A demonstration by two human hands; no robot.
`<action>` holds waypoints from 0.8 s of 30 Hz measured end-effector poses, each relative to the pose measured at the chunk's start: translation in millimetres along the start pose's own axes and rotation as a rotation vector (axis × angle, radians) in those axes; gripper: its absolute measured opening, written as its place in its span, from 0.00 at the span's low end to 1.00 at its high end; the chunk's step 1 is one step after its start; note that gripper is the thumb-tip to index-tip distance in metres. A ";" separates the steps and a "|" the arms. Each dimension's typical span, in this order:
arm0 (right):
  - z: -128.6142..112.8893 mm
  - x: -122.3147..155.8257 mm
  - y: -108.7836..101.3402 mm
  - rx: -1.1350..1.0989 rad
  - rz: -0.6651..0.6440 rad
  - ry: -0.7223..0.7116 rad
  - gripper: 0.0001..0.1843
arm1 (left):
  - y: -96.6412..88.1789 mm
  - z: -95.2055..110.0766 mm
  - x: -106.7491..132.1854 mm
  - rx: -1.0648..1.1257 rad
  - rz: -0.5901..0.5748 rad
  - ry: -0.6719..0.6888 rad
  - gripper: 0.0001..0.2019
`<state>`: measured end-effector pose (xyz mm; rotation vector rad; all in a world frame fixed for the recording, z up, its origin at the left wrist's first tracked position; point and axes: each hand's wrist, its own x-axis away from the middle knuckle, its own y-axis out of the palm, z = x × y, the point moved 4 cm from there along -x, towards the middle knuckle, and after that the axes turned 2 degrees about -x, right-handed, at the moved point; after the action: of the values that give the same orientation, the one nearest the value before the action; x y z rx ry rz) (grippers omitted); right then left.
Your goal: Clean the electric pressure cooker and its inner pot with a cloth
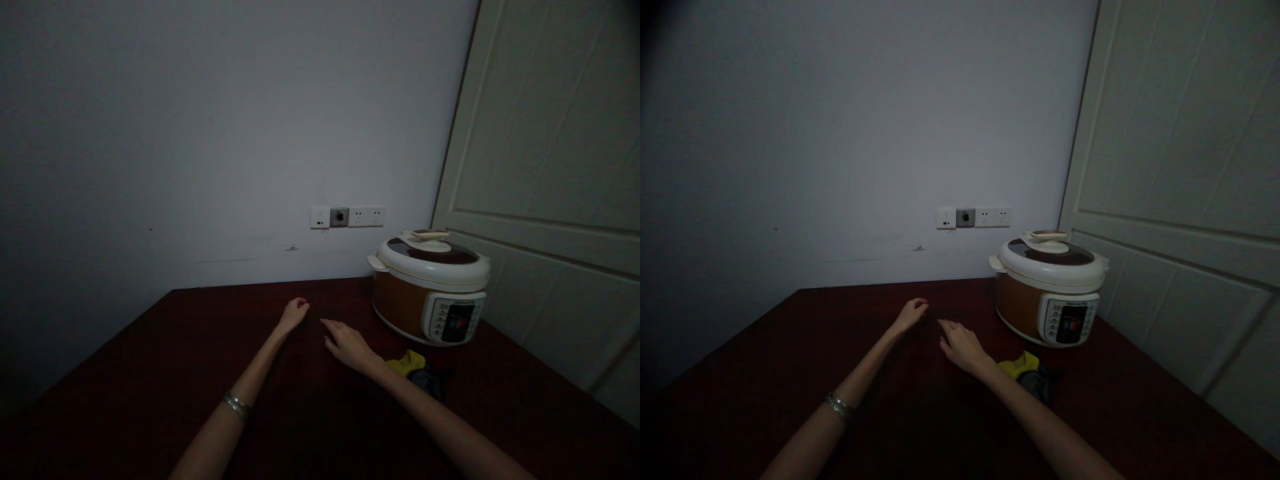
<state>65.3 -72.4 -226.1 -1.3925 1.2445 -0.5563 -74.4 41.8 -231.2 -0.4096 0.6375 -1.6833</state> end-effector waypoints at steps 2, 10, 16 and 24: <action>-8.2 8.7 -34.7 -0.029 0.069 -0.027 0.27 | 2.9 19.4 -3.0 0.133 -0.058 -0.001 0.17; 35.3 62.7 -217.1 -0.119 0.786 0.051 0.19 | 28.0 100.6 -14.1 0.762 -0.393 -0.083 0.20; 148.5 108.2 -316.2 -0.367 1.390 0.242 0.17 | 55.3 161.6 -42.5 0.727 -0.437 -0.061 0.30; 299.8 112.8 -286.3 -0.617 1.313 0.763 0.28 | 83.7 213.1 -65.3 0.568 -0.326 0.041 0.27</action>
<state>467.1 -102.8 -77.2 -0.4766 2.7214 0.3163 130.2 55.6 -110.2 -0.0694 0.1015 -2.0938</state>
